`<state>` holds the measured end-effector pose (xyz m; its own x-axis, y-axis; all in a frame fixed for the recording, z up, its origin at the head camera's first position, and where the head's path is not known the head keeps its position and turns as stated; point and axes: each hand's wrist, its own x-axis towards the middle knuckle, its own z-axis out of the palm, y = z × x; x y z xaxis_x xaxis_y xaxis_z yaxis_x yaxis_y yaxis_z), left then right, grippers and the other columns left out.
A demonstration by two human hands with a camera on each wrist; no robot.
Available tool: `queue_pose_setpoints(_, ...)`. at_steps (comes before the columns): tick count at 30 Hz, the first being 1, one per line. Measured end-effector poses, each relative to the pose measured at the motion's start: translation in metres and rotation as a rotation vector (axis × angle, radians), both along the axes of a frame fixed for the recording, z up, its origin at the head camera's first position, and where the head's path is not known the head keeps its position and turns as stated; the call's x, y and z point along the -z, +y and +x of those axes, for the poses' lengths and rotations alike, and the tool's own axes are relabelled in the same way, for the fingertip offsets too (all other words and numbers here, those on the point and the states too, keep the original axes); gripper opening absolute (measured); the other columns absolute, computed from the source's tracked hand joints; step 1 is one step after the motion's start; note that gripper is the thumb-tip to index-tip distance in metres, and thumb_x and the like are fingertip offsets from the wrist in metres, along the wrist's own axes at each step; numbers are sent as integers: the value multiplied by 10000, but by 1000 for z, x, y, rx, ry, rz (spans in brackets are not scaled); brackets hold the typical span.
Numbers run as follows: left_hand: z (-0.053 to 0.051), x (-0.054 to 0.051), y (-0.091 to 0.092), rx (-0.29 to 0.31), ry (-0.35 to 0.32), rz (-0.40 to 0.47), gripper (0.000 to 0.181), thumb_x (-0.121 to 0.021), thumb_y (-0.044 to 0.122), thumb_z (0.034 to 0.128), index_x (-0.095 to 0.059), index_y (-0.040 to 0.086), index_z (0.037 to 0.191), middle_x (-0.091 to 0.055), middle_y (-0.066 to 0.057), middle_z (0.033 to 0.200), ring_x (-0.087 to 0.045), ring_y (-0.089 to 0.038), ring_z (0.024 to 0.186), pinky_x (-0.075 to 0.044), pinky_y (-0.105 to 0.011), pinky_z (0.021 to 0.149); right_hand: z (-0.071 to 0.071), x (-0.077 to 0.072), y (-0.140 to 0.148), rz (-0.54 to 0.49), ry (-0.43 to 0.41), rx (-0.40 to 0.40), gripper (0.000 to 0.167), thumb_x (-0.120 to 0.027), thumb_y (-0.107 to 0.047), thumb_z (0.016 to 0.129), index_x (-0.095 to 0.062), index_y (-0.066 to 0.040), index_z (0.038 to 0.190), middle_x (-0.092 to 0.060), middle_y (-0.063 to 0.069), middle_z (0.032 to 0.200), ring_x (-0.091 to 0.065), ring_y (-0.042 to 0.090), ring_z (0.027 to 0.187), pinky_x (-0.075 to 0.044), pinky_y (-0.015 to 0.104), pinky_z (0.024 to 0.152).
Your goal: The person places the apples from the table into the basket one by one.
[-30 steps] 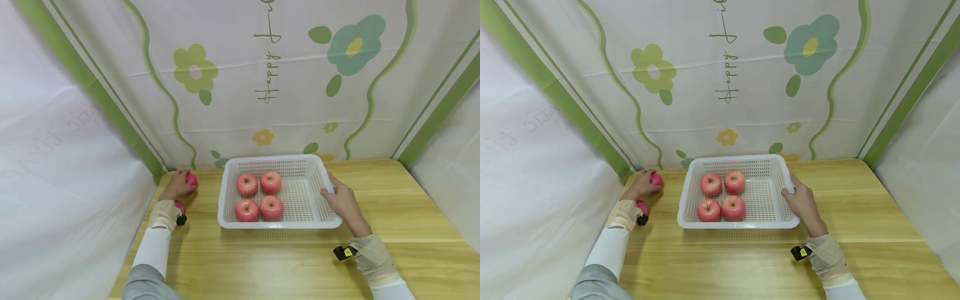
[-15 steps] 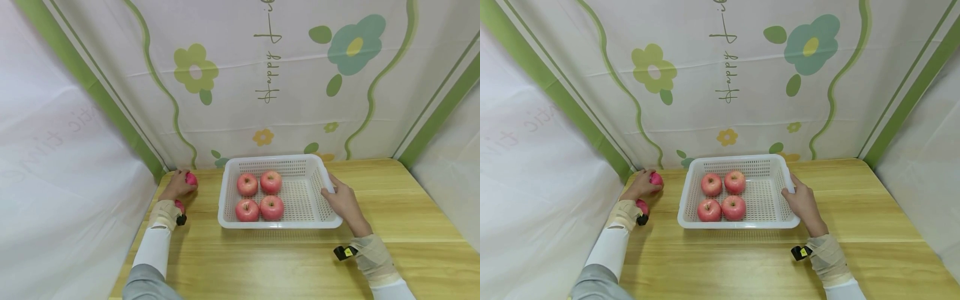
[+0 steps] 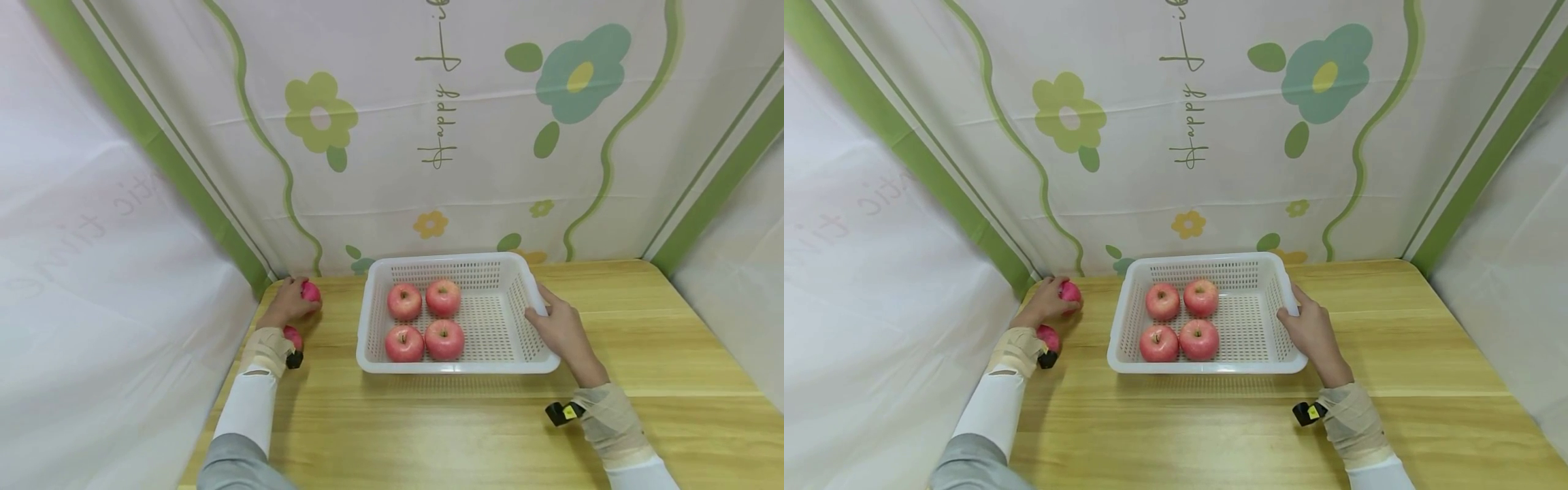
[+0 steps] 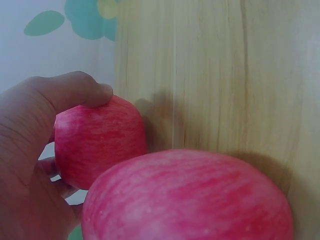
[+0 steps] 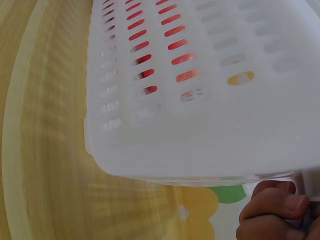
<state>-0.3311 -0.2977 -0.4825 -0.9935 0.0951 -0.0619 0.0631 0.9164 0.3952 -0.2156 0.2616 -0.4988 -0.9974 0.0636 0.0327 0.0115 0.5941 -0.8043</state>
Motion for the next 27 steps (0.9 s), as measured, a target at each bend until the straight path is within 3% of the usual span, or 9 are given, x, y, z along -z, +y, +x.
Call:
queue_pose_setpoints(16, 5, -12, -1, 41, 77, -26, 817, -735, 285, 881, -429, -91, 1539, -465, -378, 1399, -553, -528, 1223, -538, -628, 1028, 0, 0, 1, -1, 7, -5, 723, -555, -199, 1047, -252, 26, 1664, -654, 455, 1224, -793, 375, 783, -640, 362, 553)
queue_pose_setpoints(27, 7, -30, 5, 68, 131, -91, 798, -755, 313, 880, -473, -50, 1532, -499, -354, 1439, -554, -518, 1271, -539, -639, 1021, 1, -4, 1, 8, -9, -4, 726, -564, -200, 1054, -245, 30, 1664, -642, 459, 1246, -792, 385, 801, -643, 373, 563)
